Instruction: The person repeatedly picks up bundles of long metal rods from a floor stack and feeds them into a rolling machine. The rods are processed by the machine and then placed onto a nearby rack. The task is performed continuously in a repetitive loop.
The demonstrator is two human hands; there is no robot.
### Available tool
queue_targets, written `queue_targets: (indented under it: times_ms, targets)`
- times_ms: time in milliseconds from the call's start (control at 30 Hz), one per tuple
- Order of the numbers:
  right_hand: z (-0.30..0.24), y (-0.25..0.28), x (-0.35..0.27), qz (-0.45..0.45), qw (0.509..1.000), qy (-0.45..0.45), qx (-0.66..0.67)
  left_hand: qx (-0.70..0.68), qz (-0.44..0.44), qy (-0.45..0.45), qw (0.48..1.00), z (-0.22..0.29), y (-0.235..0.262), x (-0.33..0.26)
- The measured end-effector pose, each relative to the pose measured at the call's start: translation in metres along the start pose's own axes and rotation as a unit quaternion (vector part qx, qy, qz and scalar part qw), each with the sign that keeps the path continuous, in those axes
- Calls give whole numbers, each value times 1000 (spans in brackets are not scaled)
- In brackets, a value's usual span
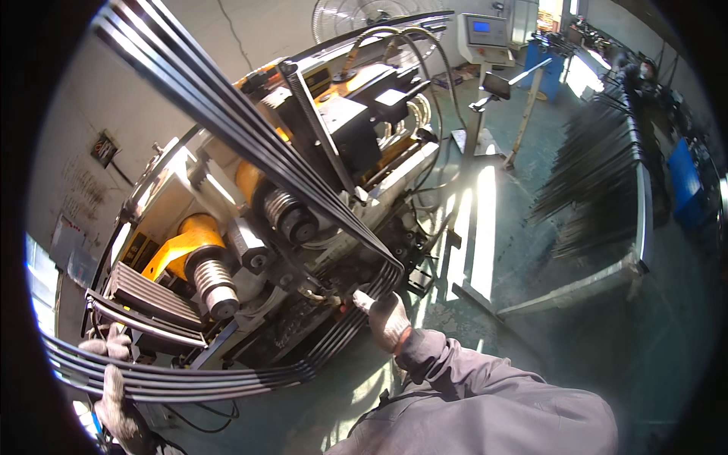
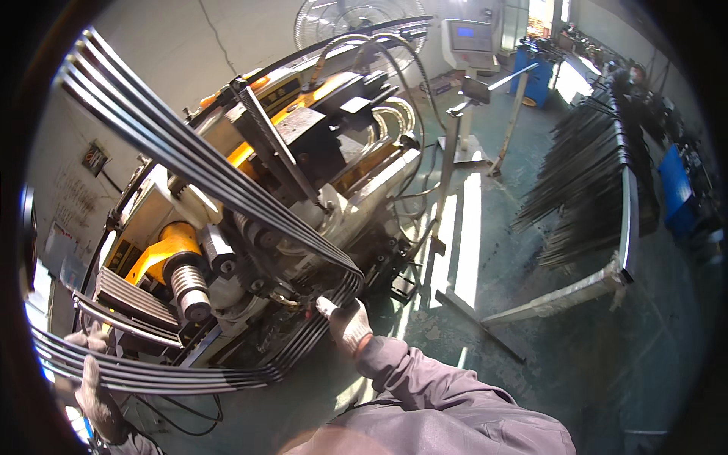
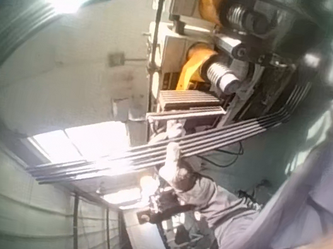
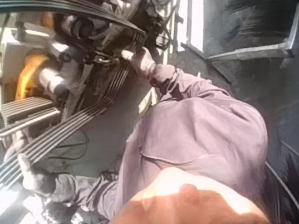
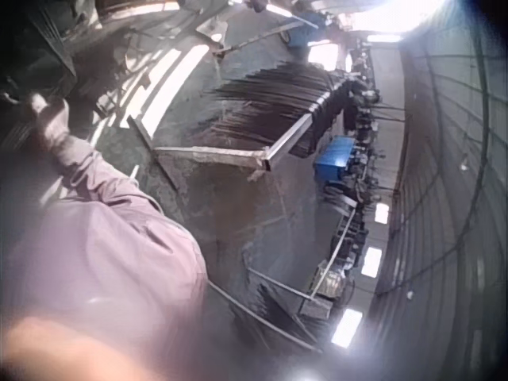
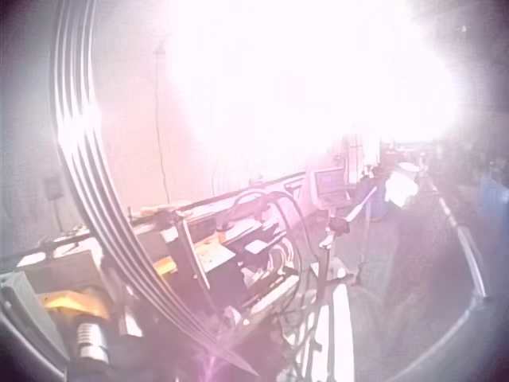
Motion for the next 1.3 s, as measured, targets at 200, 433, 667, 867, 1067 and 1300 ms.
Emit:
queue_targets:
  times_ms: [200, 433, 667, 867, 1067, 1300]
  targets:
    - [-60, 278, -171, 324, 945, -2, -42, -234, -71, 56, 968, -96, -33, -120]
    - [-267, 494, -314, 474, 747, 207, -419, -530, 84, 713, 452, -298, -266, -382]
    - [-379, 658, -230, 463, 554, 100, -685, -277, -263, 446, 810, -265, -376, -417]
    - [-409, 832, -97, 415, 411, 59, -810, -360, -55, 448, 817, -228, -433, -361]
    - [-430, 912, -21, 414, 445, 61, -792, -355, -61, 503, 786, -229, -433, -473]
    - [42, 556, -146, 0, 733, 170, -659, 8, -4, 429, 903, -301, -316, -616]
Point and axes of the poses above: each hand's wrist, its own x-axis towards the middle knuckle, its own y-axis out of the back of the hand, z = x × y, the point moved 7 cm from there along x, towards the middle knuckle, and after that the axes turned 2 degrees about -z, right-handed, at the moved point
